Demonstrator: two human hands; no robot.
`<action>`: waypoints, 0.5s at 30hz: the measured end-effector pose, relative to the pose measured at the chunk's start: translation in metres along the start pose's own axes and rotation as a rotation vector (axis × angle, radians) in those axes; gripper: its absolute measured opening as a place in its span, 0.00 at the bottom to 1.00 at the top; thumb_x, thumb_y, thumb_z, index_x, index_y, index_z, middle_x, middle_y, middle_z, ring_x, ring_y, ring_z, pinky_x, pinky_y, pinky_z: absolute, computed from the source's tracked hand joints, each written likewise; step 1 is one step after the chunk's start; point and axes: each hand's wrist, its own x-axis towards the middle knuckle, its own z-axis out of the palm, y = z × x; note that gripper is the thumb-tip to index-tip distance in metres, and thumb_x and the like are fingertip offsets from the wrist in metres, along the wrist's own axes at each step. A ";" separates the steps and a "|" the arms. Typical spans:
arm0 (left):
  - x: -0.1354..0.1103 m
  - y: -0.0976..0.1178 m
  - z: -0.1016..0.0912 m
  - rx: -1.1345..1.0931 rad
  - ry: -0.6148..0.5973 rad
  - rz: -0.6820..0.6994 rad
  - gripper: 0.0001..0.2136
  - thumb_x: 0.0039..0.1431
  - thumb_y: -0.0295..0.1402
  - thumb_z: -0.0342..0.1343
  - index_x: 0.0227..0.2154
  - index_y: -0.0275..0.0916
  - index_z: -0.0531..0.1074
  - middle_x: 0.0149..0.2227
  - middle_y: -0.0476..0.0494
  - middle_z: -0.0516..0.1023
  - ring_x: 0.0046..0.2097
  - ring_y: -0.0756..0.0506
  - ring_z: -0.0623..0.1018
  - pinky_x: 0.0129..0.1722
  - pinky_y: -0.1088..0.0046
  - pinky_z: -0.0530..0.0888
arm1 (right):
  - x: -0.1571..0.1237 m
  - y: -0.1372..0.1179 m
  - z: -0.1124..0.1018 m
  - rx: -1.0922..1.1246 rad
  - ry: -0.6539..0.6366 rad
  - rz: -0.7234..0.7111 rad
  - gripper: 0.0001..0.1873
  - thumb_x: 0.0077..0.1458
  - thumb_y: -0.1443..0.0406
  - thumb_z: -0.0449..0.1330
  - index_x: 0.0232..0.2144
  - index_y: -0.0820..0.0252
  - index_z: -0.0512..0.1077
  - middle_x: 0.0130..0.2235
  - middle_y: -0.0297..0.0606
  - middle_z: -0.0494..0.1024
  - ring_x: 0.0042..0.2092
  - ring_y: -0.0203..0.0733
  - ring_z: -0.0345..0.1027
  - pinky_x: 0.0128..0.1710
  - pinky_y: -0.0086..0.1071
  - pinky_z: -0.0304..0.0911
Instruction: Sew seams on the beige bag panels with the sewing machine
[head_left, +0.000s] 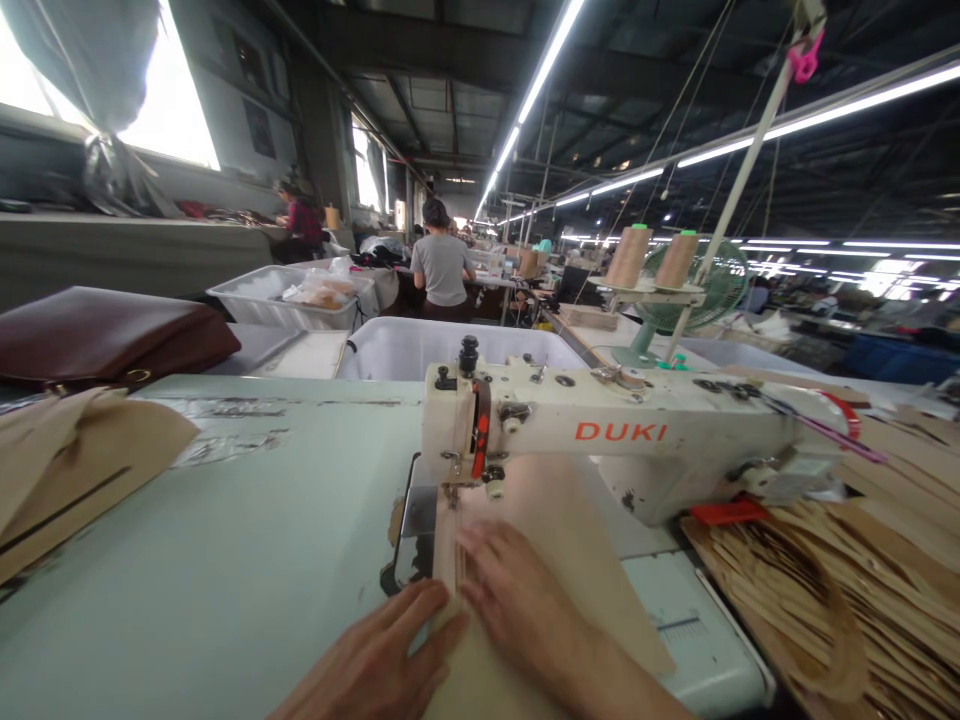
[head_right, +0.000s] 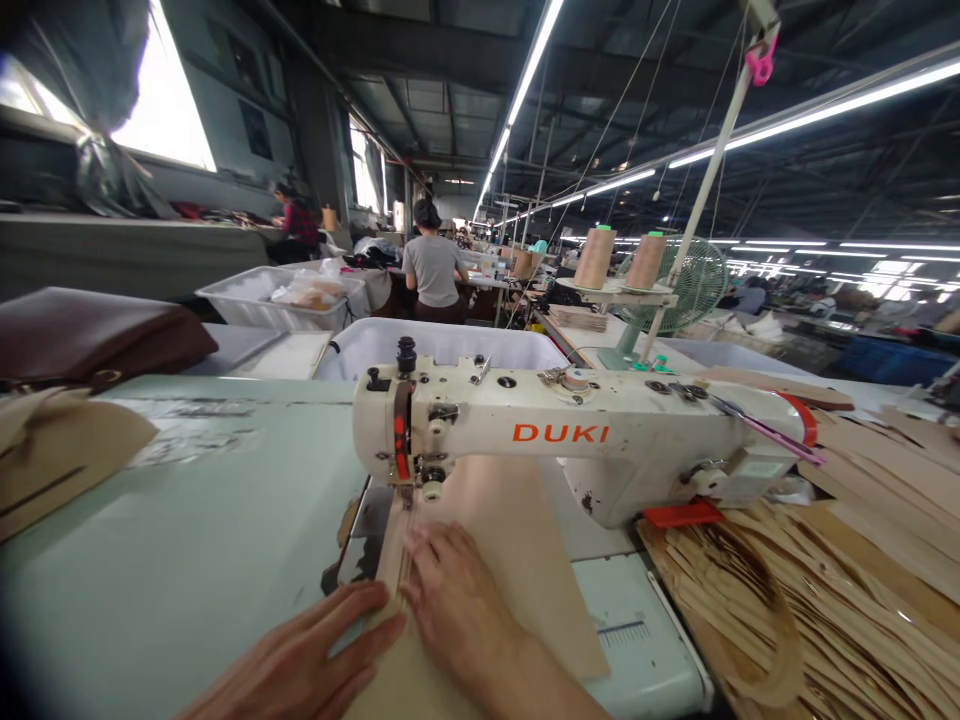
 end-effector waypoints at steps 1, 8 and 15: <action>-0.001 -0.001 0.000 0.007 0.000 0.004 0.21 0.63 0.25 0.46 0.56 0.49 0.67 0.49 0.44 0.76 0.51 0.44 0.76 0.51 0.75 0.75 | -0.003 -0.001 0.003 0.006 0.003 -0.029 0.23 0.61 0.70 0.59 0.58 0.60 0.66 0.57 0.43 0.72 0.58 0.46 0.65 0.61 0.43 0.61; 0.001 -0.013 0.010 0.023 0.007 -0.023 0.21 0.61 0.27 0.52 0.56 0.49 0.68 0.54 0.44 0.74 0.55 0.41 0.74 0.54 0.70 0.74 | 0.006 0.021 0.009 0.003 -0.076 -0.062 0.21 0.62 0.74 0.53 0.55 0.57 0.70 0.59 0.41 0.71 0.61 0.43 0.64 0.64 0.42 0.57; 0.000 -0.009 -0.023 -0.171 -0.364 -0.257 0.13 0.68 0.29 0.51 0.52 0.45 0.70 0.54 0.41 0.71 0.56 0.40 0.72 0.60 0.54 0.66 | 0.018 0.017 -0.004 0.133 0.120 -0.153 0.13 0.66 0.65 0.54 0.49 0.56 0.74 0.49 0.41 0.78 0.48 0.42 0.74 0.50 0.37 0.71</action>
